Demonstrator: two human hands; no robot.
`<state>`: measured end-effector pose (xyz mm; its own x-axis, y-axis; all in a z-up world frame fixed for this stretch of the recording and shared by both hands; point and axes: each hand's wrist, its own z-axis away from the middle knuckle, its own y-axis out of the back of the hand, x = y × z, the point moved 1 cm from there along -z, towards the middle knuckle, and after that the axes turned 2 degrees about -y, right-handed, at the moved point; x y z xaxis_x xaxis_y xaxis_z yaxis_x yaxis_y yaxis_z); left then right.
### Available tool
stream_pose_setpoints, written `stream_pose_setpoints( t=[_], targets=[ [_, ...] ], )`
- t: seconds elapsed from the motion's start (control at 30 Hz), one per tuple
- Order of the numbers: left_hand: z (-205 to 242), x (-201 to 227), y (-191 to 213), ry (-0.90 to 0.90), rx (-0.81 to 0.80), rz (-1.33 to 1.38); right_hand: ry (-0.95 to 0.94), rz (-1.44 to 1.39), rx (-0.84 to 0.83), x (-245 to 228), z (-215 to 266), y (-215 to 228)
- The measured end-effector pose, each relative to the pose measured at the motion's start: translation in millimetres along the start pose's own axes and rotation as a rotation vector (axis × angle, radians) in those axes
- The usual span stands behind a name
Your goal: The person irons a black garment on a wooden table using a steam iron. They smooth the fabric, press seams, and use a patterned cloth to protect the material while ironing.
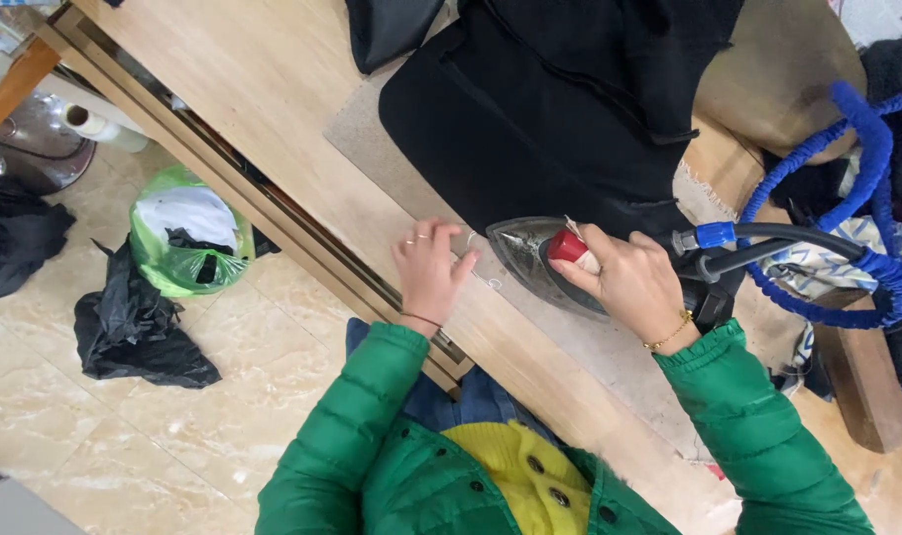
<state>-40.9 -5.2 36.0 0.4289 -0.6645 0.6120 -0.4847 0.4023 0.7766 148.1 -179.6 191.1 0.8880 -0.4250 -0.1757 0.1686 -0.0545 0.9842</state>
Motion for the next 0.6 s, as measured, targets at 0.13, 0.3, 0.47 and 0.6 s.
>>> stream_pose_setpoints(
  t=[0.13,0.3,0.47,0.6],
  targets=[
    [4,1,-25,-0.112,0.097,-0.142,-0.003,-0.002,-0.021,-3,0,4],
    [1,0,-18,-0.013,0.035,0.036,-0.019,0.005,-0.026,-5,0,4],
    [-4,-3,-10,0.296,-0.170,0.509,-0.026,-0.003,-0.023,-4,2,2],
    [-6,-19,-14,0.274,-0.361,0.427,-0.037,-0.010,-0.039,-5,1,3]
  ],
)
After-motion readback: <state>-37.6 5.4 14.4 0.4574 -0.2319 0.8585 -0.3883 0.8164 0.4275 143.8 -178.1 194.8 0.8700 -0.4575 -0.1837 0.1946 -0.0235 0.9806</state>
